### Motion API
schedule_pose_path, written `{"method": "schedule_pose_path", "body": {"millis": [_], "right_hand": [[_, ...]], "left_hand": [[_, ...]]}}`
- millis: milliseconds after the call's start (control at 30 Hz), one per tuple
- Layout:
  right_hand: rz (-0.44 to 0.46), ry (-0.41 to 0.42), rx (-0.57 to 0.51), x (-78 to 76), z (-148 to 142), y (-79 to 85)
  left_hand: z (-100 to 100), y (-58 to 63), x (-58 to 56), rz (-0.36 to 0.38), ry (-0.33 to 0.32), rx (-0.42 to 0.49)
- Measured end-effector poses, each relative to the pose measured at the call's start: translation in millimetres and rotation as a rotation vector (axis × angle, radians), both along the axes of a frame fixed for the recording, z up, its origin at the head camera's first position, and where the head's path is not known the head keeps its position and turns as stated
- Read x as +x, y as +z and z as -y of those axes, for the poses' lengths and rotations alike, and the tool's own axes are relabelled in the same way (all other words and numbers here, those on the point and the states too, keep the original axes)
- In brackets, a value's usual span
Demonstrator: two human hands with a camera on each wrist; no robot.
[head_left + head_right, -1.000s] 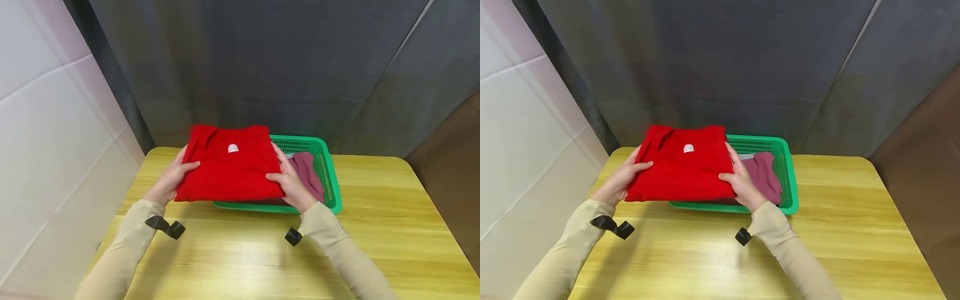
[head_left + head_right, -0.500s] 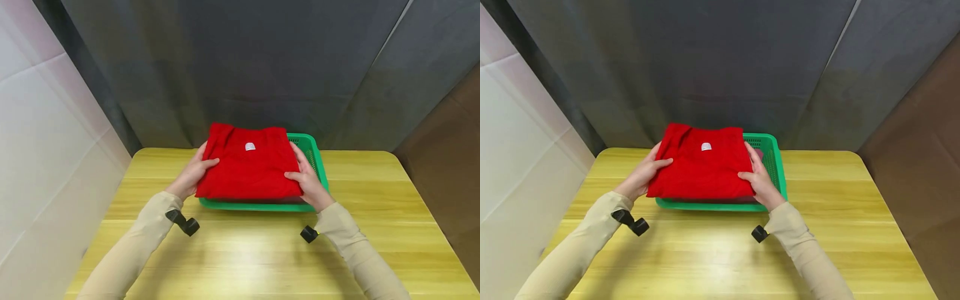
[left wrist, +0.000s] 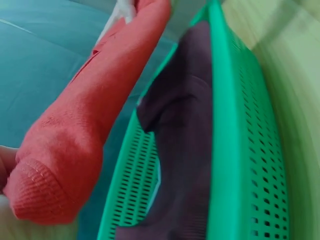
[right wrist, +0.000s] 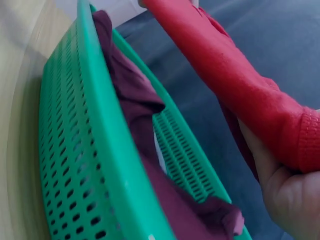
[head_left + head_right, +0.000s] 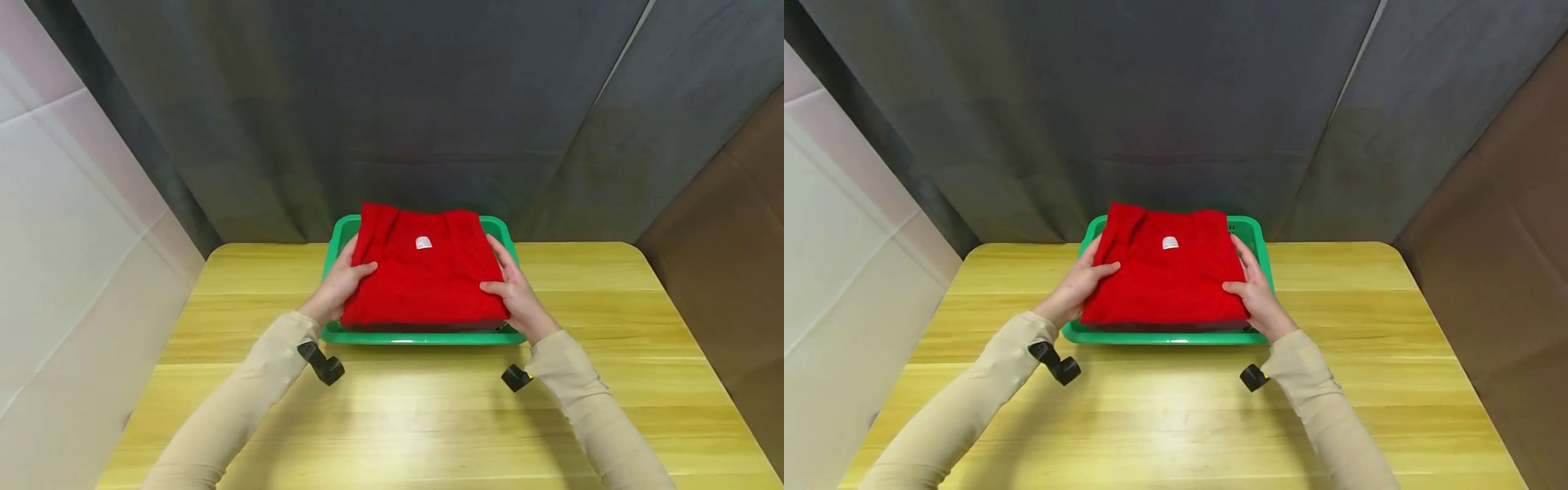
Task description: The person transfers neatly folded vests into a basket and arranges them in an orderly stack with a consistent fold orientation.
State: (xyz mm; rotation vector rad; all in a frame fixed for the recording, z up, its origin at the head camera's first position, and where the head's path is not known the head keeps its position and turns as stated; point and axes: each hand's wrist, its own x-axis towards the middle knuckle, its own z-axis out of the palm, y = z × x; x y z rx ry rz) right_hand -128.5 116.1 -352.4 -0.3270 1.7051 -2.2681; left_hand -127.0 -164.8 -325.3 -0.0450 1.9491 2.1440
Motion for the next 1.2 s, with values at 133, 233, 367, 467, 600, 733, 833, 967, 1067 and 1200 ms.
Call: {"method": "schedule_pose_path", "body": {"millis": [133, 233, 367, 467, 600, 733, 833, 967, 1067, 1200], "right_hand": [[0.031, 0.011, 0.025, -1.0, -2, -6.9], [0.041, 0.018, 0.049, -2.2, -2, -12.2], [0.032, 0.01, 0.104, -5.7, 2, -17.8], [0.03, 0.004, 0.146, -8.3, 4, -21.1], [0.04, -0.002, 0.176, -10.1, 6, -25.3], [0.05, -0.006, 0.18, -9.7, 7, -29.1], [0.043, 0.001, 0.191, -9.4, 8, -31.9], [0.012, 0.004, 0.209, -9.1, 10, -35.2], [0.013, -0.007, 0.219, -8.1, 11, -37.3], [0.044, -0.015, 0.247, -7.3, 12, -39.9]], "left_hand": [[-1, -9.1, -0.3, 0.003, 0.006, -0.037], [-1, -14.0, -0.9, 0.009, 0.001, -0.063], [0, -18.6, -2.4, 0.012, -0.009, -0.099], [0, -21.4, -3.3, 0.013, -0.006, -0.121], [-2, -25.1, -4.2, 0.018, 0.006, -0.149], [-2, -29.5, -5.2, 0.023, 0.008, -0.173], [-2, -32.9, -5.3, 0.032, 0.004, -0.177], [-2, -36.2, -4.4, 0.056, 0.005, -0.18], [-2, -37.4, -4.0, 0.053, -0.001, -0.188], [-2, -37.9, -4.0, 0.05, -0.005, -0.199]]}}
